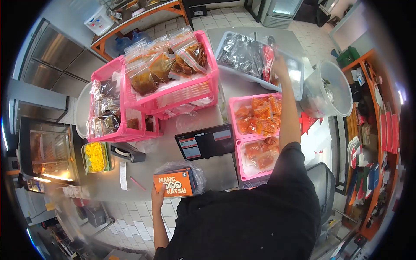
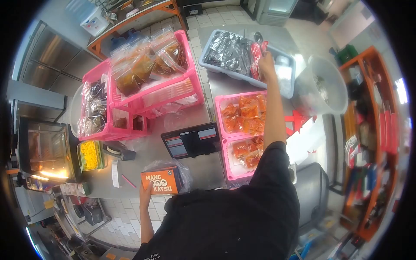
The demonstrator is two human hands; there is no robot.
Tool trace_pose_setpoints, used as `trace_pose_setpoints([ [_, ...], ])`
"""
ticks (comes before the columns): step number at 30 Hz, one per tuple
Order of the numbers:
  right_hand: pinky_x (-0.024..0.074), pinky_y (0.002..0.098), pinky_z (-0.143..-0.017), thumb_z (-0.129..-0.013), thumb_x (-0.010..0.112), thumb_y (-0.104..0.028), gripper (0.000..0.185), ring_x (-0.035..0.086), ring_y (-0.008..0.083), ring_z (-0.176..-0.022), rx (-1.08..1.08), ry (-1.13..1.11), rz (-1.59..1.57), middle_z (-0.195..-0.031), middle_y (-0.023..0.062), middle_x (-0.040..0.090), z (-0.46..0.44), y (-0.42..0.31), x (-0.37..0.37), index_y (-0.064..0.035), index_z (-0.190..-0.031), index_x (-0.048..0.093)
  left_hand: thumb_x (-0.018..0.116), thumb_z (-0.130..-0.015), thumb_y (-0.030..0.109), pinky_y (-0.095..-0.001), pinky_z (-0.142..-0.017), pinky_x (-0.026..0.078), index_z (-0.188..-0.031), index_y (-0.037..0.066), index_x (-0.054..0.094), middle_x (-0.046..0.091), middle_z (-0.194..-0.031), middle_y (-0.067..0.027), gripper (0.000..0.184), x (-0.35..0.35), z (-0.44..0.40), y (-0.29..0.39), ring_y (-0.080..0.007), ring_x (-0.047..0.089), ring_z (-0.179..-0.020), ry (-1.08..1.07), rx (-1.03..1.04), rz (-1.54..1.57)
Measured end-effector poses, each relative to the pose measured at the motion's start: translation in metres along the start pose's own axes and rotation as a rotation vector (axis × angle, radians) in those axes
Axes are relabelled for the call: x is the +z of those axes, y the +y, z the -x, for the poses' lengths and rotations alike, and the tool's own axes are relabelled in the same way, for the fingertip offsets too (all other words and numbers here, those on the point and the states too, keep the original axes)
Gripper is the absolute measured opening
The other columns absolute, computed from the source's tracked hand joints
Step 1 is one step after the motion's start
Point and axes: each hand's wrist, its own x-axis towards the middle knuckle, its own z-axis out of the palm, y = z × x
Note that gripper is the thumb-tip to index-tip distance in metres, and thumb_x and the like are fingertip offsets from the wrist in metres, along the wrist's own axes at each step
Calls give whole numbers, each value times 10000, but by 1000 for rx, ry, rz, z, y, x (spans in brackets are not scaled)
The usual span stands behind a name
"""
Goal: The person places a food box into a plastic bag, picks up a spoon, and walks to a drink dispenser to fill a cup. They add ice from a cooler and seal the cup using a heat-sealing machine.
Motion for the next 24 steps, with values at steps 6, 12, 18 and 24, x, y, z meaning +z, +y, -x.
trace_pose_setpoints([
  [6, 510, 387, -779, -764, 718, -531, 659, 655, 271, -928, 16, -243, 168, -1019, 202, 678, 35, -55, 46, 51, -1069, 663, 563, -977, 269, -344, -951, 444, -1262, -44, 519, 629, -1113, -143, 425, 0, 1, -16, -232, 592, -1054, 339, 86, -69],
  [12, 509, 390, -732, -752, 750, -458, 529, 678, 261, -753, 207, -189, 99, -814, 153, 705, 32, -24, 71, 15, -988, 732, 570, -959, 244, -361, -912, 450, -1151, -42, 580, 598, -1078, -153, 344, -36, -18, -78, -268, 588, -989, 932, 59, -77],
  [18, 514, 411, -766, -812, 697, -385, 410, 694, 325, -831, 209, -18, 83, -878, 212, 711, 27, -39, 48, -25, -1004, 734, 670, -842, 178, -390, -866, 506, -1158, -13, 594, 558, -1158, -189, 376, -55, -53, -123, -314, 598, -999, 743, 109, -450],
  [24, 472, 435, -748, -941, 533, -412, 415, 635, 310, -836, -77, -279, 201, -881, 197, 655, 27, -72, -15, -28, -1065, 631, 691, -834, 132, -393, -840, 516, -1143, 4, 634, 611, -1086, -195, 340, -73, -97, -122, -325, 632, -952, 648, 270, -406],
])
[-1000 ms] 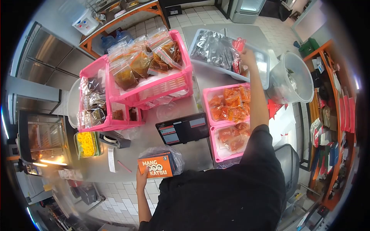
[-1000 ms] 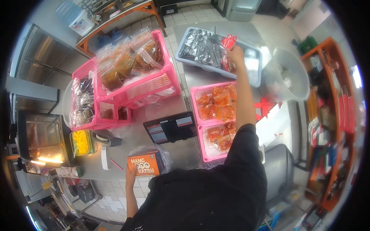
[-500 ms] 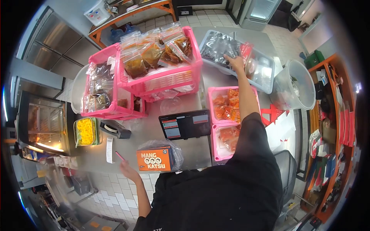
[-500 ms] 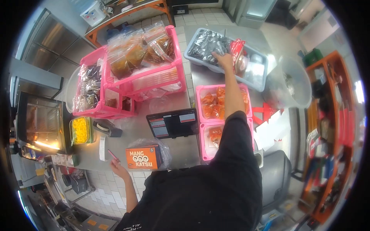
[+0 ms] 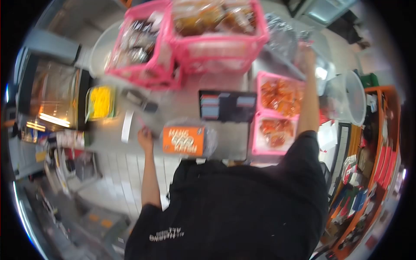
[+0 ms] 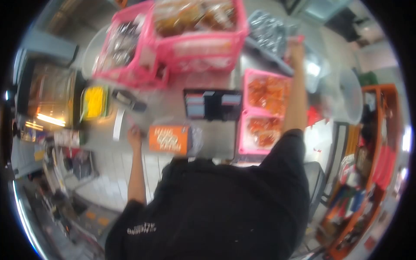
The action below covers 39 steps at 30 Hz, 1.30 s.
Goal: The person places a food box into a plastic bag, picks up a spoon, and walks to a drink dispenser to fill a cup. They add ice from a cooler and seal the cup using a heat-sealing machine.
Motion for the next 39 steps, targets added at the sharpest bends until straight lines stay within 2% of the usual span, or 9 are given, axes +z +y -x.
trace_pose_setpoints([
  [4, 395, 281, -614, -997, 481, -420, 370, 527, 131, -705, 86, -61, -540, -809, 18, 568, 79, -115, -54, -84, -1081, 611, 712, -861, 204, -336, -745, 493, -1117, 4, 648, 655, -1070, -125, 331, -28, -9, 68, -214, 622, -844, 84, -30, 121],
  [8, 348, 234, -561, -1020, 441, -410, 373, 471, 86, -640, 56, -626, -1328, -742, -25, 498, 190, -218, -48, -88, -1154, 571, 714, -862, 259, -317, -806, 501, -1147, 42, 659, 701, -1059, -88, 363, -25, -48, 114, -180, 646, -994, -525, 9, 417],
  [16, 447, 390, -924, -965, 504, -207, 335, 541, 302, -1076, -266, -1110, -624, -1232, 145, 525, 361, -278, 193, -25, -1242, 558, 710, -805, 296, -343, -770, 526, -1084, 55, 696, 711, -958, -86, 369, 98, -81, 98, -213, 662, -846, -1478, 512, 64],
  [18, 442, 403, -937, -958, 510, -223, 305, 538, 305, -1088, -1270, -733, -190, -1197, 158, 547, 373, -249, 249, -42, -1195, 574, 678, -830, 260, -350, -731, 512, -1031, 61, 699, 691, -884, -82, 284, 97, -74, 96, -206, 631, -785, -1404, 524, 158],
  [20, 437, 391, -964, -1029, 457, -198, 266, 563, 224, -1097, -201, -1459, -849, -1152, 107, 614, 392, -263, 249, -22, -1169, 600, 645, -855, 224, -357, -692, 497, -979, 68, 703, 671, -811, -78, 208, 72, -61, 99, -199, 601, -724, -1321, 482, 262],
  [23, 418, 359, -999, -1044, 445, -267, 327, 558, 206, -1140, -50, -1658, -754, -1170, 111, 633, 406, -259, 246, -24, -1188, 610, 598, -872, 172, -352, -708, 468, -879, 49, 677, 669, -795, -105, 146, 87, -44, 61, -182, 575, -746, -1398, 529, 300],
  [29, 442, 391, -954, -989, 497, -337, 413, 601, 315, -1090, -643, -1614, -118, -1166, 205, 647, 395, -258, 256, -15, -1234, 577, 654, -870, 280, -364, -666, 485, -820, 25, 674, 634, -685, -116, 260, 63, -53, 84, -184, 612, -683, -960, 402, 335],
  [32, 508, 420, -893, -877, 537, -251, 370, 650, 329, -1060, -640, -1629, 571, -1163, 193, 659, 399, -243, 271, -38, -1158, 649, 652, -895, 403, -293, -646, 461, -803, 59, 678, 602, -658, -49, 357, 47, -64, 99, -142, 610, -697, -1288, 121, 145],
  [39, 487, 419, -905, -906, 524, -242, 417, 612, 351, -1108, -687, -1738, 614, -1212, 197, 637, 380, -293, 227, -61, -1276, 589, 721, -860, 336, -279, -639, 429, -896, 45, 676, 567, -728, 18, 297, -9, -62, 127, -91, 497, -701, -1553, 164, 473],
])
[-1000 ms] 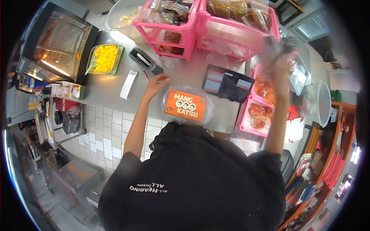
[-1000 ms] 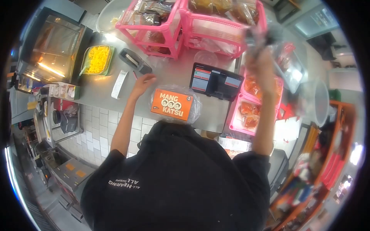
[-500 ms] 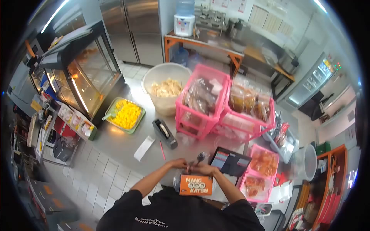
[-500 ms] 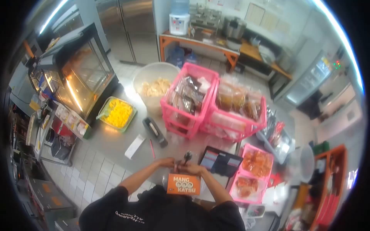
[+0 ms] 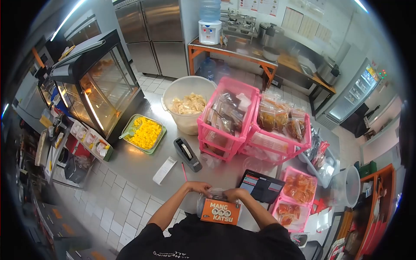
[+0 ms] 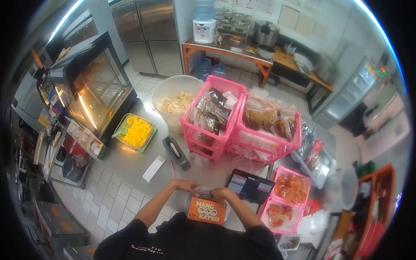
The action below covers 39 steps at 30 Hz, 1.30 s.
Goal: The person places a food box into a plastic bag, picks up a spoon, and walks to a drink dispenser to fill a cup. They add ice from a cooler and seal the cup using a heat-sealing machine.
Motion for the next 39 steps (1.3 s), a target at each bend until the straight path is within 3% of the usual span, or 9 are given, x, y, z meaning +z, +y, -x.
trace_pose_setpoints([
  [7, 486, 445, -933, -918, 523, -250, 388, 608, 367, -1102, -96, 172, -131, -1190, 217, 637, 19, -4, 18, -130, -1275, 613, 772, -761, 272, -438, -758, 492, -990, -8, 654, 664, -881, -214, 381, 33, -54, -56, -382, 638, -833, 407, 121, -493],
  [11, 547, 443, -768, -858, 613, -266, 297, 689, 356, -865, 217, 445, -39, -943, 166, 712, -6, 12, 32, -108, -1086, 719, 771, -767, 294, -416, -729, 493, -981, 5, 666, 671, -868, -194, 375, 31, -54, -32, -350, 639, -800, 519, 49, -424],
  [20, 519, 400, -768, -905, 545, -525, 527, 679, 324, -903, 367, 996, -647, -964, 212, 689, 70, 0, 101, -43, -1042, 708, 801, -774, 334, -324, -750, 484, -1044, 49, 668, 654, -892, -66, 414, 75, 34, 3, -166, 601, -854, 593, 257, 141],
  [21, 511, 366, -707, -939, 510, -543, 576, 672, 240, -835, 446, 758, -958, -878, 173, 691, 60, 13, 116, -8, -1056, 688, 817, -756, 347, -328, -779, 481, -1105, 45, 634, 639, -950, -77, 497, 83, 35, -3, -181, 586, -903, 772, 250, 162],
  [23, 497, 308, -664, -967, 550, -424, 431, 624, 160, -780, 298, 1013, -1155, -807, 82, 659, 49, 21, 150, -12, -1040, 651, 861, -695, 391, -348, -844, 476, -1234, 8, 527, 591, -1051, -125, 741, 102, 36, -35, -224, 555, -988, 980, 213, 86],
  [26, 434, 265, -615, -989, 548, -326, 284, 505, 94, -665, 150, 1310, -1475, -733, -14, 553, 48, 7, 163, -52, -1002, 621, 776, -765, 494, -401, -856, 477, -1146, -28, 541, 619, -1089, -200, 688, 107, 55, -29, -273, 591, -999, 762, -8, 116],
  [27, 410, 252, -619, -1002, 536, -314, 255, 468, 81, -657, 278, 1326, -1422, -694, -45, 487, 63, -11, 150, -67, -1000, 602, 708, -812, 547, -416, -824, 481, -1162, -46, 550, 643, -1065, -229, 706, 110, 50, -56, -286, 621, -954, 734, -81, -4],
  [28, 420, 241, -644, -1004, 538, -329, 268, 499, 81, -722, -129, 1297, -1847, -753, -40, 501, 47, 8, 181, -64, -1010, 580, 670, -842, 552, -414, -811, 484, -1152, -49, 558, 652, -1019, -229, 686, 110, 56, -43, -290, 629, -927, 682, -150, -19],
  [39, 454, 266, -687, -951, 620, -310, 398, 575, 89, -853, 394, 1168, -1776, -903, 70, 651, 139, -84, 162, 43, -1134, 613, 606, -965, 299, -267, -536, 429, -1020, -3, 611, 573, -631, -48, 308, 122, 99, 59, -111, 554, -532, 892, -121, 292],
])
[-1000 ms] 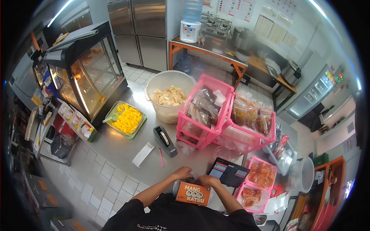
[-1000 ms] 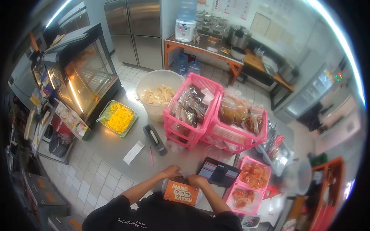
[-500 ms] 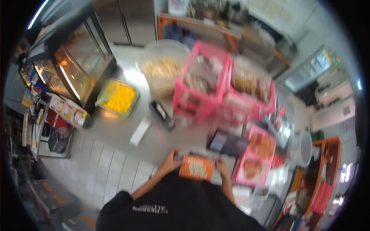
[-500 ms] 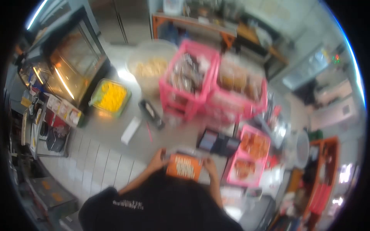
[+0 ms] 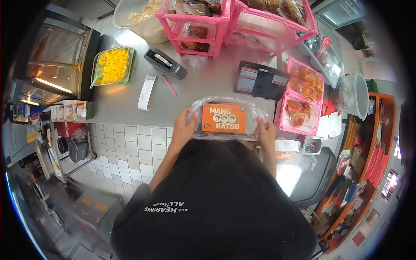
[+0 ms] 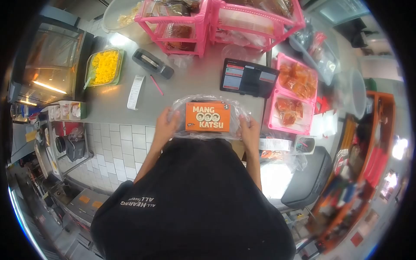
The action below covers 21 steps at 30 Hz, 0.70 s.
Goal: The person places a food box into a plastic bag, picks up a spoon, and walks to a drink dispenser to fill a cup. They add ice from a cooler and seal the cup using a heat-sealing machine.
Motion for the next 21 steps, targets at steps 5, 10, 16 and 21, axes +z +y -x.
trace_pose_setpoints([
  [5, 480, 286, -703, -958, 616, -236, 239, 564, 112, -673, -386, -11, 65, -668, 19, 545, 39, -67, 6, -7, -899, 652, 581, -979, 223, -240, -536, 416, -1081, 20, 593, 555, -673, -8, 228, -25, 13, 39, -87, 491, -527, -92, 384, -151],
  [10, 463, 272, -628, -978, 548, -164, 180, 559, 128, -657, -367, -473, -390, -701, 36, 576, 53, -81, 25, 7, -1002, 599, 563, -980, 174, -223, -487, 396, -1109, 21, 581, 494, -622, 7, 201, -11, 50, 103, -76, 450, -469, -394, 128, 354],
  [16, 456, 267, -572, -980, 573, -209, 240, 562, 116, -622, -287, -561, -338, -713, 40, 596, 62, -103, -1, 3, -1083, 619, 573, -983, 222, -219, -395, 329, -1113, 10, 553, 438, -584, 17, 250, -21, 50, 98, -46, 375, -420, -279, 134, 331],
  [21, 506, 324, -745, -923, 655, -317, 336, 641, 155, -823, -551, -167, 355, -850, 86, 694, 2, -120, -46, 12, -979, 689, 556, -992, 254, -228, -389, 325, -1073, 4, 557, 417, -589, 11, 263, -17, 36, 99, -58, 358, -407, -254, 53, 217],
])
